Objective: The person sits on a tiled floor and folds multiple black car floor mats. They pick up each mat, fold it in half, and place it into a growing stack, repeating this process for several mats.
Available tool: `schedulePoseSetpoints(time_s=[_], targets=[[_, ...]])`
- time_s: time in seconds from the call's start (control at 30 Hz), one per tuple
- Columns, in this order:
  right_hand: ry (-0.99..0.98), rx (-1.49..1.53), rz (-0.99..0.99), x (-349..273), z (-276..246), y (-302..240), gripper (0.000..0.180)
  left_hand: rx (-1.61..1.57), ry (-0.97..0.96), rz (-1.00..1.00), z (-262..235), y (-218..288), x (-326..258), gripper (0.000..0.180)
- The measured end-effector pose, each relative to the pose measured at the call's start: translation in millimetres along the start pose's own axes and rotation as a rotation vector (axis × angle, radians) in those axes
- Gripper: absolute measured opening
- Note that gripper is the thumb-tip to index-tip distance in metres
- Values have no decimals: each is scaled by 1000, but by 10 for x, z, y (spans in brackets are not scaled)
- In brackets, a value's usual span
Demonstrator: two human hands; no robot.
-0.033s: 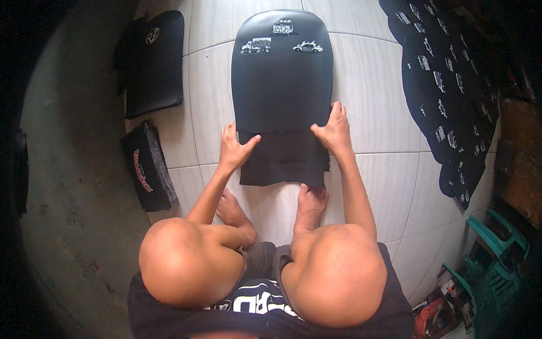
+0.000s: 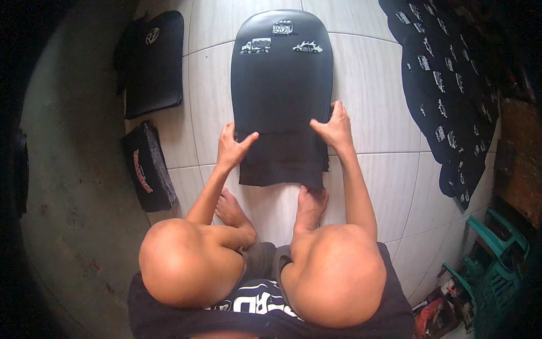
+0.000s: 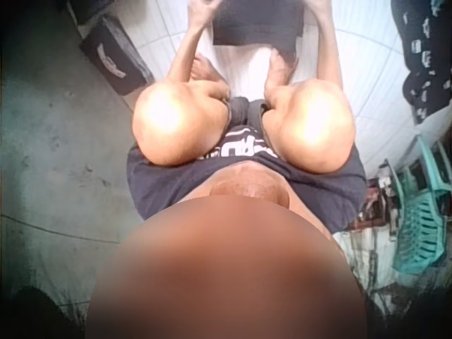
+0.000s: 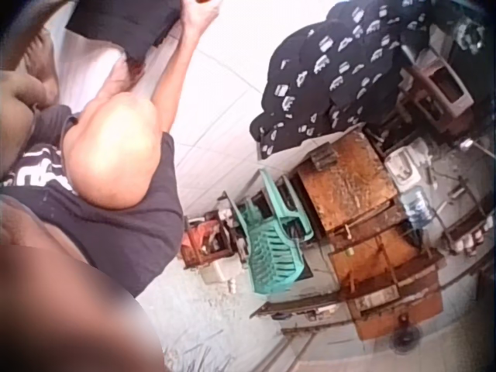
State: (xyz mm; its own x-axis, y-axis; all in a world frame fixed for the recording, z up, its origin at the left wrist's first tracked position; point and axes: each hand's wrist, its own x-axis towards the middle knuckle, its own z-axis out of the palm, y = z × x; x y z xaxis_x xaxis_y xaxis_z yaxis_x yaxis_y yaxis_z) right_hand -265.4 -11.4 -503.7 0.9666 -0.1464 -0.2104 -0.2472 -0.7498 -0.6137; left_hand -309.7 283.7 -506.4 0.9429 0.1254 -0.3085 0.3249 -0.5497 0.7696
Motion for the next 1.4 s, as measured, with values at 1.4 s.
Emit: schedulePoseSetpoints(time_s=[1.4], targets=[[448, 381, -417, 98, -468, -1326, 41, -193, 93, 578, -221, 1471, 491, 44]])
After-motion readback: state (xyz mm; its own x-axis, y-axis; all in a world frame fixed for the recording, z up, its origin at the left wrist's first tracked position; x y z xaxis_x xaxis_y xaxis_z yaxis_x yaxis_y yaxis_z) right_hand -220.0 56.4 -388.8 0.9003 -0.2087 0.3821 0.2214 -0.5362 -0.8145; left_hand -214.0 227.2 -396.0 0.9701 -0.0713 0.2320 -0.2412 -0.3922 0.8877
